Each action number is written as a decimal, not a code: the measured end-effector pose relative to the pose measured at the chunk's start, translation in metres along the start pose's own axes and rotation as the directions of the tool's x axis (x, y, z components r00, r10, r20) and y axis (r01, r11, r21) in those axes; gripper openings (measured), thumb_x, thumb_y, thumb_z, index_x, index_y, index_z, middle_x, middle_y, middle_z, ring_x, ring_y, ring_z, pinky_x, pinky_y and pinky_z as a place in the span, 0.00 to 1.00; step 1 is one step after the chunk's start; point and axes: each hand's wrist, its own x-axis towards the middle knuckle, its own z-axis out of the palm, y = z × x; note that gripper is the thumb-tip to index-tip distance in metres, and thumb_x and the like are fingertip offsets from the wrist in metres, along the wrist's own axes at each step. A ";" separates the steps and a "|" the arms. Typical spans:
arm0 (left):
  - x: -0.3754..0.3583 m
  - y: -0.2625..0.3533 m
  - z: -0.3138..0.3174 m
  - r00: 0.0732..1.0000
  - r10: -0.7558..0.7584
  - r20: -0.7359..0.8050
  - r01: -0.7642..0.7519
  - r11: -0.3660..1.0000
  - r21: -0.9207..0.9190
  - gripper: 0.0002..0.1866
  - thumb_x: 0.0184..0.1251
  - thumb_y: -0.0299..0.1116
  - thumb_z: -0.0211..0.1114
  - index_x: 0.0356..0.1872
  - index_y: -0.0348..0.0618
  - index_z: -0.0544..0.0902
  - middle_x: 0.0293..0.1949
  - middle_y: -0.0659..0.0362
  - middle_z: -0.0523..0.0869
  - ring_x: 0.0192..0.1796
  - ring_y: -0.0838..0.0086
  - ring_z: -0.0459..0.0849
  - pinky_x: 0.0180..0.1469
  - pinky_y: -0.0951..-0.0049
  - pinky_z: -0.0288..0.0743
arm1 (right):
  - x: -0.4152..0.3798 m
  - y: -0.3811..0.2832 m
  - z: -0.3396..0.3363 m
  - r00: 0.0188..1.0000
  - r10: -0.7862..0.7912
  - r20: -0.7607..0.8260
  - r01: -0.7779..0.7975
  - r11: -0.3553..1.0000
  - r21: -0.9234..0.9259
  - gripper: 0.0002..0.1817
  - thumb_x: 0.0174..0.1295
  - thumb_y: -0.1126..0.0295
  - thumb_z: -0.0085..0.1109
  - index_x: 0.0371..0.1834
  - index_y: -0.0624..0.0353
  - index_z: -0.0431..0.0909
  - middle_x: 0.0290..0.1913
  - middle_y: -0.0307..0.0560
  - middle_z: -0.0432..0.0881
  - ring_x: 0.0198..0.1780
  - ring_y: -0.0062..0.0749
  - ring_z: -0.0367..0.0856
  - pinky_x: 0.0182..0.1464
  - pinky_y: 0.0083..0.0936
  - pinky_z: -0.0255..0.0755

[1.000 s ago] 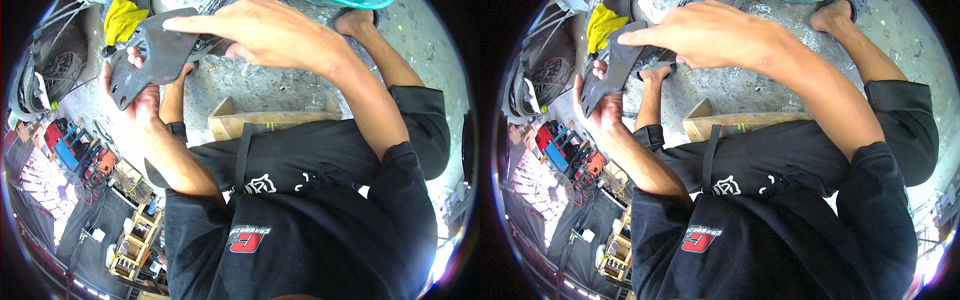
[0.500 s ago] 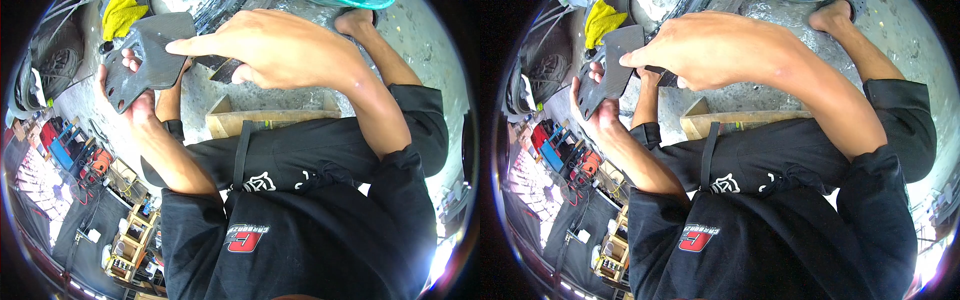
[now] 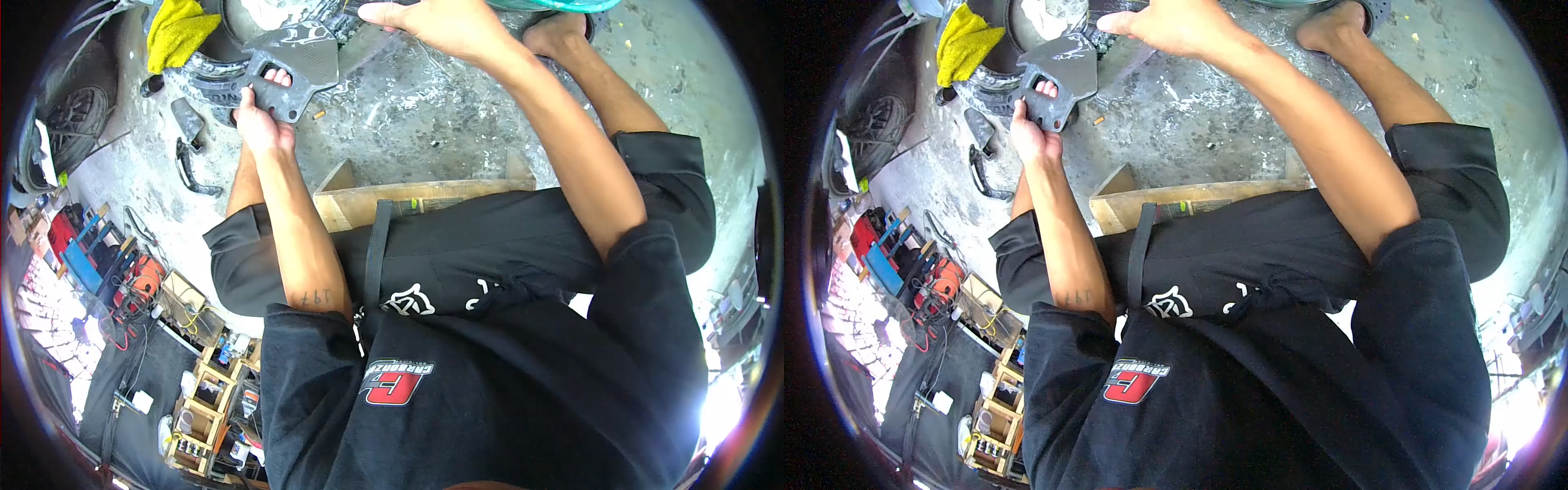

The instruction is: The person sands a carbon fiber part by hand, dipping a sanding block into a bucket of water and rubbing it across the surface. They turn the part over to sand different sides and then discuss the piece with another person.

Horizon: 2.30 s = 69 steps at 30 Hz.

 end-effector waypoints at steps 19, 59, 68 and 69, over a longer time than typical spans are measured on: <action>0.000 0.027 0.014 0.463 0.717 0.521 -0.493 -0.280 0.824 0.46 0.59 0.58 0.79 0.71 0.40 0.73 0.64 0.36 0.72 0.69 0.44 0.66 0.70 0.46 0.65 | -0.034 0.056 0.087 0.993 -0.111 0.042 0.118 0.882 -0.456 0.15 0.68 0.65 0.69 0.56 0.51 0.89 0.48 0.52 0.82 0.43 0.45 0.87 0.50 0.37 0.82; 0.048 0.047 0.069 0.923 0.095 0.373 -0.343 -0.239 0.908 0.39 0.72 0.64 0.57 0.57 0.29 0.82 0.61 0.34 0.83 0.66 0.44 0.80 0.71 0.50 0.67 | -0.046 0.007 0.096 0.989 0.040 0.140 0.089 0.589 -0.803 0.17 0.63 0.75 0.62 0.55 0.56 0.84 0.41 0.51 0.76 0.46 0.50 0.82 0.43 0.46 0.81; 0.056 0.043 0.065 0.928 0.098 0.359 -0.326 -0.247 0.912 0.42 0.70 0.65 0.58 0.60 0.26 0.81 0.59 0.33 0.83 0.65 0.43 0.81 0.71 0.51 0.68 | -0.044 0.018 0.097 0.982 0.007 0.187 0.145 0.605 -0.783 0.23 0.61 0.74 0.60 0.62 0.57 0.79 0.45 0.52 0.76 0.50 0.50 0.81 0.49 0.45 0.82; 0.042 0.048 0.070 0.927 0.102 0.361 -0.330 -0.233 0.915 0.43 0.70 0.65 0.57 0.61 0.26 0.80 0.61 0.32 0.82 0.66 0.43 0.80 0.73 0.51 0.66 | -0.036 0.020 0.099 0.981 -0.006 0.196 0.159 0.606 -0.779 0.23 0.61 0.74 0.60 0.62 0.57 0.79 0.45 0.52 0.76 0.50 0.50 0.81 0.49 0.45 0.82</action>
